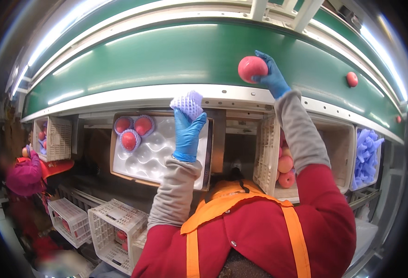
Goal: The person picks red apples from a moving conveyor belt, wraps each apple in a purple foam net, and places it into a white foam tray. The person repeats this process continuously, filling the tray with individually wrapped apples.
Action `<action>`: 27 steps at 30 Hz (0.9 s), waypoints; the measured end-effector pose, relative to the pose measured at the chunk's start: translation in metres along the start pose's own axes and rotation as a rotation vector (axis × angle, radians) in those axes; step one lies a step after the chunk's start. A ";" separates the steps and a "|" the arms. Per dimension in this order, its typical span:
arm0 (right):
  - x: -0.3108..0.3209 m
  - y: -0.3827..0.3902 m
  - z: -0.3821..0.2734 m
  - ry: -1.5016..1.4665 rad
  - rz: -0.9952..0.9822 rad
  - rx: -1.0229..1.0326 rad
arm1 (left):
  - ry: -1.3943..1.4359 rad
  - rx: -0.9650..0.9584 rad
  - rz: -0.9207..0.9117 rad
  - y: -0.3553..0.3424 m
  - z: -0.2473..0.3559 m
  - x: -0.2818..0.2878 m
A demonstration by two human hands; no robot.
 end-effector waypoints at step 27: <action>-0.264 0.186 0.004 -0.999 -0.504 -0.779 | 0.773 0.356 -0.253 0.101 -0.007 0.086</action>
Point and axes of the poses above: each hand's wrist, its own y-axis away from the middle knuckle, its own x-axis out of the back of the hand, z = x × y, the point moved 8 cm from there along -y, towards the middle knuckle, and after that the axes turned 2 degrees about y, right-handed, at the moved point
